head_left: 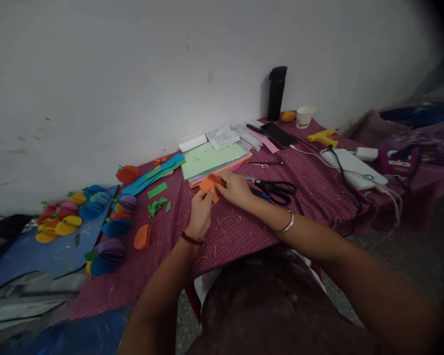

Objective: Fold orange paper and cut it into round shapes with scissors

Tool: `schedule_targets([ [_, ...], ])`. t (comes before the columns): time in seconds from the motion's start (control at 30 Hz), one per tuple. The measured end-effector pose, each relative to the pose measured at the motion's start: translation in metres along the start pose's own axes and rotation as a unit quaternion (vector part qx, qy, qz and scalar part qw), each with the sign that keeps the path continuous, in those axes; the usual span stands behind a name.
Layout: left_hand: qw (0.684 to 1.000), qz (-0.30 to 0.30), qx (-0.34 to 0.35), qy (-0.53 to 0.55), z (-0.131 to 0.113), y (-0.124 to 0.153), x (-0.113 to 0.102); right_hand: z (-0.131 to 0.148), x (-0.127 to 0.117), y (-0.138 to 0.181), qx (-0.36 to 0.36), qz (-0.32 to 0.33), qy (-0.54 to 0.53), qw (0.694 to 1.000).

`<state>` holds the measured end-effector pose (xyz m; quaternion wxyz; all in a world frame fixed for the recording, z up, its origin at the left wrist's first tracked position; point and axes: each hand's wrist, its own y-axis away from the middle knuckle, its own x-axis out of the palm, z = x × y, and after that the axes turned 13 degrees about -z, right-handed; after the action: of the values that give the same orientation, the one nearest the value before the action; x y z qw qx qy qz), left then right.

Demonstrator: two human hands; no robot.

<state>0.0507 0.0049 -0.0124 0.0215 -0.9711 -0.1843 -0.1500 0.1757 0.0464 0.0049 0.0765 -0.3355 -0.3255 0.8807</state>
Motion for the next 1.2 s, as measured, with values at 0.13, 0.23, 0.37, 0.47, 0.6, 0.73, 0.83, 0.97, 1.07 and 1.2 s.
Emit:
schedule_targets([
  [0.13, 0.999, -0.009, -0.002, 0.033, -0.003, 0.004, 0.003, 0.002, 0.005, 0.002, 0.020, -0.005, -0.066, 0.998],
  [0.23, 0.999, -0.002, 0.017, 0.045, -0.003, 0.003, 0.004, -0.001, 0.011, 0.001, 0.075, -0.004, -0.166, 0.983],
  [0.37, 0.998, -0.002, 0.050, 0.043, -0.003, -0.003, 0.002, -0.003, 0.016, -0.001, 0.143, 0.007, -0.300, 0.943],
  [0.47, 0.996, 0.013, 0.050, 0.066, -0.008, -0.006, -0.002, -0.001, 0.014, -0.002, 0.195, 0.023, -0.401, 0.895],
  [0.6, 0.991, 0.102, -0.049, 0.068, -0.018, -0.011, -0.010, 0.002, 0.006, -0.002, 0.268, 0.080, -0.532, 0.799],
  [0.73, 0.979, 0.165, -0.110, 0.052, -0.021, -0.017, -0.019, 0.002, -0.001, -0.004, 0.313, 0.138, -0.594, 0.728],
  [0.83, 0.977, 0.183, -0.100, 0.039, -0.019, -0.019, -0.023, -0.002, -0.001, -0.006, 0.325, 0.170, -0.595, 0.716],
  [0.97, 0.985, 0.165, -0.054, -0.002, -0.015, -0.018, -0.020, -0.006, 0.002, -0.007, 0.284, 0.133, -0.505, 0.804],
  [1.07, 0.989, 0.139, 0.005, -0.054, -0.012, -0.014, -0.014, -0.006, 0.001, -0.007, 0.153, 0.047, -0.270, 0.950],
  [1.2, 0.970, 0.083, 0.131, -0.188, -0.006, -0.006, -0.005, -0.001, -0.004, -0.002, -0.010, -0.011, -0.010, 1.000],
])
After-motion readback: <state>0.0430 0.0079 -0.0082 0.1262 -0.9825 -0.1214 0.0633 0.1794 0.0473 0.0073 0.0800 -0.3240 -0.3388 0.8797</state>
